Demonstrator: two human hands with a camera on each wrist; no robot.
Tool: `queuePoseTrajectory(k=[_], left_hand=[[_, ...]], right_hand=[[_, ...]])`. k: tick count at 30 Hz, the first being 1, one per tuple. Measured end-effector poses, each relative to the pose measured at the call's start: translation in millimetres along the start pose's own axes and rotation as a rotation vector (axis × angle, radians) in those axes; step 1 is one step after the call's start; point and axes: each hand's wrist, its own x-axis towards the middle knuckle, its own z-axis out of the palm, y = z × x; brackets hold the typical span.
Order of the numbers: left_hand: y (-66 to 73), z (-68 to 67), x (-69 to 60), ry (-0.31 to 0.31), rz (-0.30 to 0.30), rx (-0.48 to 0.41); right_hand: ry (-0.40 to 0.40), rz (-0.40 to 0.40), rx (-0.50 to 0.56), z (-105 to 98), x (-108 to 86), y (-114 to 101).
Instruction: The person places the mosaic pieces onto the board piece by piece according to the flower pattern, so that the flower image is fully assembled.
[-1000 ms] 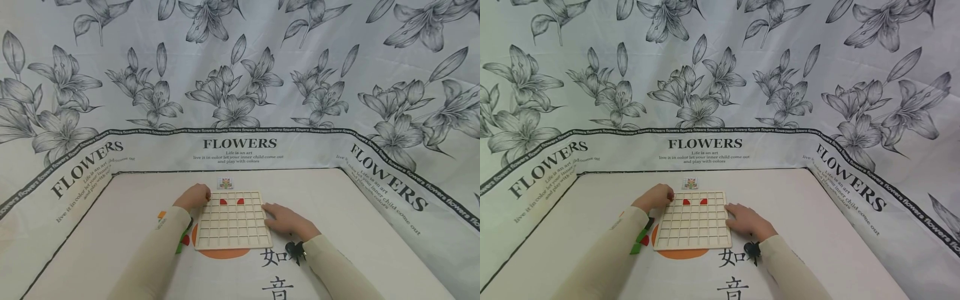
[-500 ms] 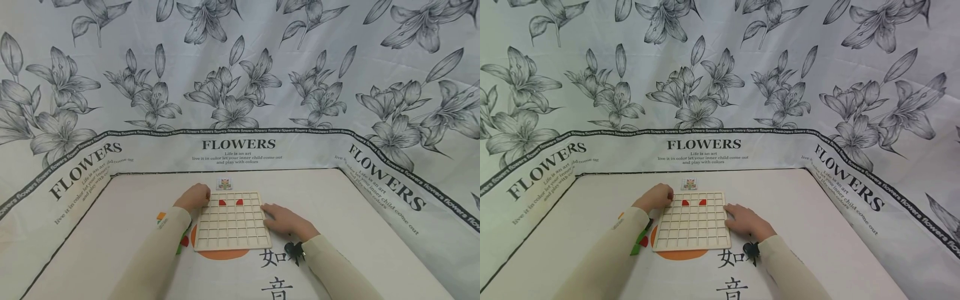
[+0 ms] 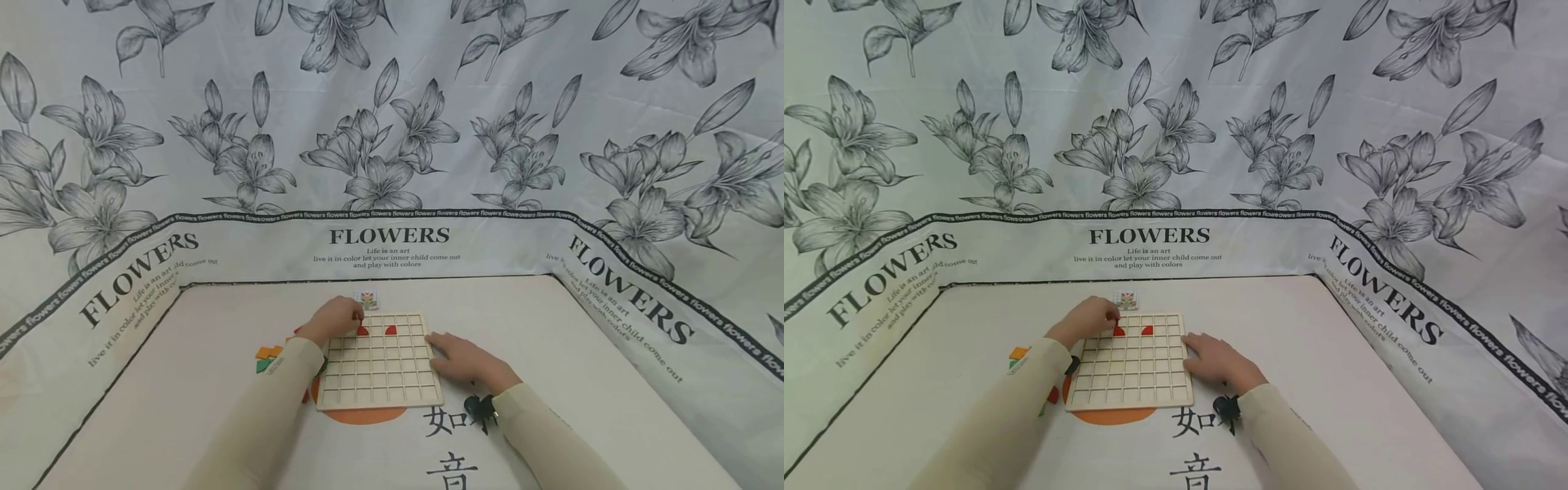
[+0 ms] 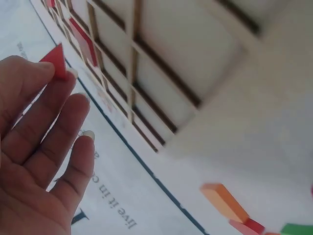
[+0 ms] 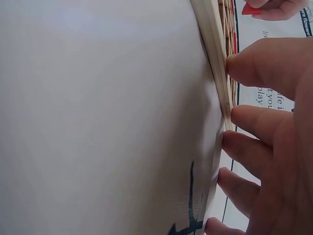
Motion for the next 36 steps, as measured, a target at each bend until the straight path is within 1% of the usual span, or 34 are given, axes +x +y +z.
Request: queuePoseTrajectory(k=[5, 7, 10, 14, 19, 22, 29, 31, 36], left_hand=[[9.2, 1.8, 6.2, -0.046, -0.023, -0.037], [12.1, 3.1, 8.4, -0.057, -0.022, -0.052], [16.2, 5.8, 11.4, -0.066, -0.014, -0.051], [23.7, 6.5, 11.8, -0.083, -0.014, -0.039], [33.6, 5.1, 10.1, -0.099, -0.023, -0.047], [36.7, 6.7, 11.0, -0.097, -0.027, -0.031], [38.7, 13.9, 15.9, -0.103, -0.072, 0.034], [39.9, 15.0, 16.4, -0.104, -0.079, 0.038], [45.3, 16.3, 15.2, -0.124, -0.061, 0.088]], right_hand=[[0.001, 0.001, -0.003, -1, -0.4, 0], [0.002, -0.001, -0.004, 0, -0.5, 1], [0.003, -0.001, -0.005, 0, -0.3, 1], [0.002, 0.002, -0.008, 0, -0.7, 1], [0.001, -0.005, -0.008, -1, -2.3, -1], [0.001, -0.003, -0.007, -2, -2.7, -1], [0.005, -0.003, -0.009, 0, -0.1, 1], [0.008, -0.003, -0.008, 0, 0.5, 2], [0.005, -0.004, -0.006, 1, 1.0, 3]])
